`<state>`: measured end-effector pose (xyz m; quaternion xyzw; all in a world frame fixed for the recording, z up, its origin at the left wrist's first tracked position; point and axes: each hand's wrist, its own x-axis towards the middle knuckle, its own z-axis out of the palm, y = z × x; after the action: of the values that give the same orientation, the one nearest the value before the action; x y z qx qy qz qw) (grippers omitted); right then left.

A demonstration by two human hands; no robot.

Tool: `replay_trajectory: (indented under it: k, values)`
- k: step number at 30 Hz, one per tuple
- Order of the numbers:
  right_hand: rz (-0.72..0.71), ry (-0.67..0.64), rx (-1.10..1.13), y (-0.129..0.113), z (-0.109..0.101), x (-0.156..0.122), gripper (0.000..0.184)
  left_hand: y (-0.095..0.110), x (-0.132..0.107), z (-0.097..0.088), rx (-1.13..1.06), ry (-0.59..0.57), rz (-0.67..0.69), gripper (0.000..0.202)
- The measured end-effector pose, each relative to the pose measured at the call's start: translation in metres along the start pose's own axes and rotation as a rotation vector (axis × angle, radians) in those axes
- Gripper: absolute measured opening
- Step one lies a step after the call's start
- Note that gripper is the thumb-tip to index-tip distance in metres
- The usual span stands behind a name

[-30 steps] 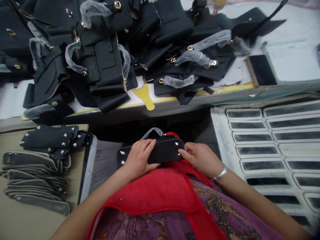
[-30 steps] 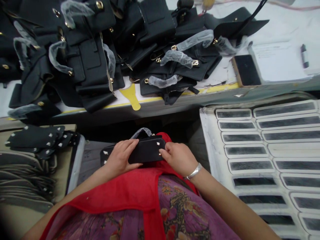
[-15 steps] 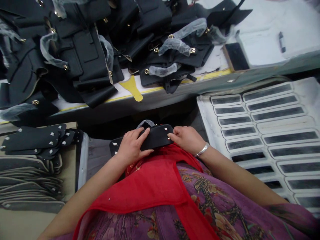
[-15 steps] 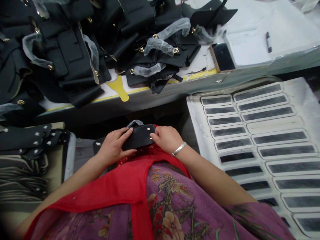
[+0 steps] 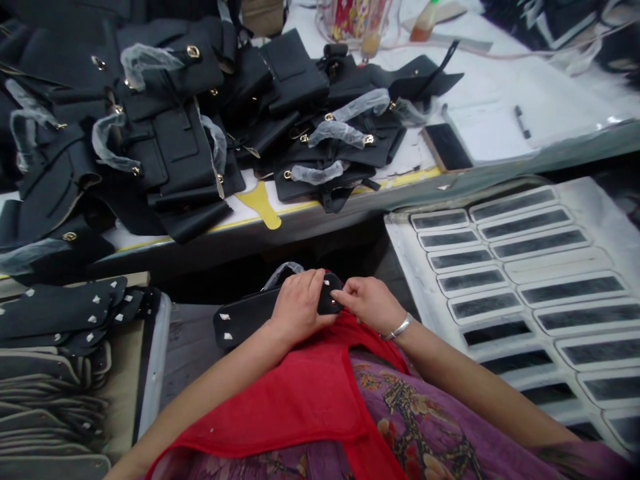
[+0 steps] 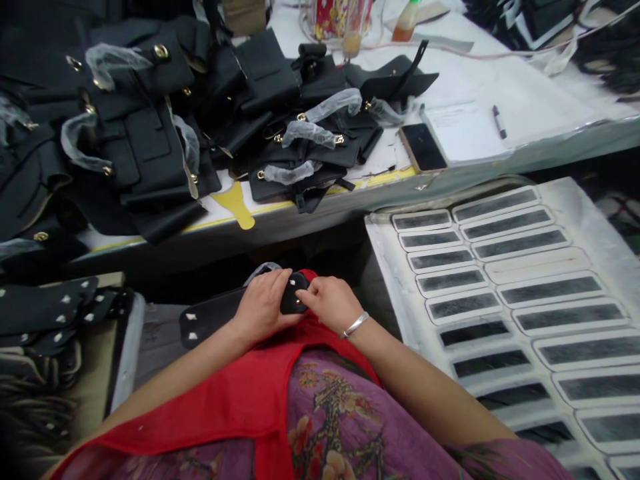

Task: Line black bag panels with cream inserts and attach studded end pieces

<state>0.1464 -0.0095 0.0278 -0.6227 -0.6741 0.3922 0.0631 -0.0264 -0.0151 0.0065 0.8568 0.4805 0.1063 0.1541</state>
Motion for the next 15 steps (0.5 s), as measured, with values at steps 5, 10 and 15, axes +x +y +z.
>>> replay_trajectory:
  k: [5, 10, 15]
  values:
    - [-0.022, 0.010, 0.015, 0.0030, 0.0008, 0.0002, 0.037, 0.0001, 0.0009, -0.0022, -0.002, 0.001, -0.004, 0.063]
    - [-0.043, 0.011, -0.068, 0.0012, -0.0011, 0.0031, 0.035, 0.0026, 0.0027, 0.0009, -0.003, -0.001, -0.027, 0.060]
    - [-0.058, -0.012, -0.131, 0.0005, -0.0021, 0.0049, 0.034, 0.0004, 0.0022, -0.0055, -0.062, -0.025, -0.048, 0.070]
